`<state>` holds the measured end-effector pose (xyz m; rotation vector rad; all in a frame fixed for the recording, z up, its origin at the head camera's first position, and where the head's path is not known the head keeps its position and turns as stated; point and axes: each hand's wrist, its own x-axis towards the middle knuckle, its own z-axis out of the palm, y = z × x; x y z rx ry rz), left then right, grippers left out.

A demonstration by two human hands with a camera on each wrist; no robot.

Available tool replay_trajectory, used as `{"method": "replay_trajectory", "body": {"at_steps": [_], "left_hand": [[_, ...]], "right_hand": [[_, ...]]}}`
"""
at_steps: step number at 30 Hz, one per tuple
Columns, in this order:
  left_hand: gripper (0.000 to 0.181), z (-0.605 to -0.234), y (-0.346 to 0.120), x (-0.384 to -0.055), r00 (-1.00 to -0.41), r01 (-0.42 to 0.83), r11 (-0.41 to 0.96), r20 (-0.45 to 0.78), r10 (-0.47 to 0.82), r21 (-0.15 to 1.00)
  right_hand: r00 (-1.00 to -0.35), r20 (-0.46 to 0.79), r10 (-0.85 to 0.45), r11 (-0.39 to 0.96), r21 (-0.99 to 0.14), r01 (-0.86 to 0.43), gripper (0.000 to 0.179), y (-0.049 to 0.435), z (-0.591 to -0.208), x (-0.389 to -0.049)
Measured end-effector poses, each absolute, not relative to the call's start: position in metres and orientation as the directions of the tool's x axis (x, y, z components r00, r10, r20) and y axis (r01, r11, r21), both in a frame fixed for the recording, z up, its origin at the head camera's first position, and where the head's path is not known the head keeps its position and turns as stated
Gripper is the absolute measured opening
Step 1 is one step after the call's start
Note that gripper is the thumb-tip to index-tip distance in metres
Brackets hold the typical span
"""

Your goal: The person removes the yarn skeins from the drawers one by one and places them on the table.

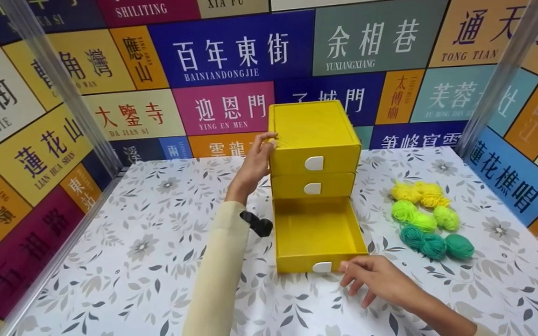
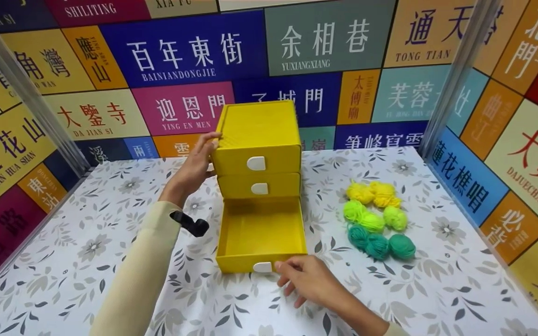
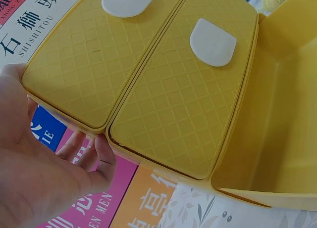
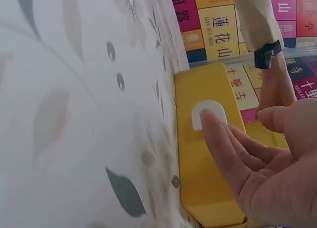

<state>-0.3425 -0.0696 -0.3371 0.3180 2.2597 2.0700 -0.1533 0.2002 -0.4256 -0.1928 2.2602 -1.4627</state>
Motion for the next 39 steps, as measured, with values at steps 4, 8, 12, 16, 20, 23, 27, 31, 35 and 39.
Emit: {"method": "replay_trajectory", "body": {"at_steps": [4, 8, 12, 16, 20, 23, 27, 31, 35, 39], "left_hand": [[0.033, -0.337, -0.069, -0.343, -0.977, 0.121, 0.085, 0.103, 0.189, 0.989], [0.032, -0.338, -0.069, -0.342, -0.977, 0.124, 0.07, 0.109, 0.185, 0.99], [0.033, -0.338, -0.069, -0.341, -0.975, 0.124, 0.038, 0.115, 0.188, 0.992], [0.033, -0.338, -0.069, -0.341, -0.977, 0.128, 0.047, 0.118, 0.179, 0.991], [0.033, -0.338, -0.069, -0.341, -0.976, 0.127, 0.051, 0.115, 0.183, 0.991], [0.032, -0.338, -0.069, -0.341, -0.976, 0.127, 0.044, 0.117, 0.185, 0.991], [0.032, -0.338, -0.068, -0.341, -0.976, 0.132, 0.035, 0.124, 0.178, 0.991], [0.033, -0.34, -0.069, -0.34, -0.976, 0.132, 0.054, 0.12, 0.182, 0.99], [0.032, -0.34, -0.069, -0.34, -0.977, 0.126, 0.069, 0.112, 0.18, 0.99], [0.033, -0.34, -0.069, -0.341, -0.975, 0.135, 0.056, 0.123, 0.183, 0.989]], "right_hand": [[-0.858, -0.352, -0.376, 0.388, -0.9, 0.199, 0.057, 0.196, -0.43, -0.155], [-0.802, -0.417, -0.427, 0.322, -0.899, 0.296, 0.065, 0.193, -0.435, -0.157], [-0.753, -0.444, -0.486, 0.264, -0.896, 0.358, 0.072, 0.192, -0.437, -0.157], [-0.738, -0.444, -0.509, 0.22, -0.896, 0.387, 0.077, 0.188, -0.441, -0.157], [-0.73, -0.456, -0.51, 0.187, -0.887, 0.423, 0.077, 0.185, -0.445, -0.157], [-0.723, -0.468, -0.508, 0.169, -0.877, 0.449, 0.077, 0.182, -0.448, -0.158], [-0.713, -0.48, -0.512, 0.115, -0.86, 0.496, 0.075, 0.178, -0.452, -0.162], [-0.695, -0.496, -0.521, 0.059, -0.833, 0.55, 0.073, 0.175, -0.454, -0.165], [-0.694, -0.492, -0.526, 0.025, -0.824, 0.566, 0.07, 0.174, -0.454, -0.166], [-0.716, -0.465, -0.52, -0.013, -0.835, 0.551, 0.064, 0.173, -0.455, -0.168]]}}
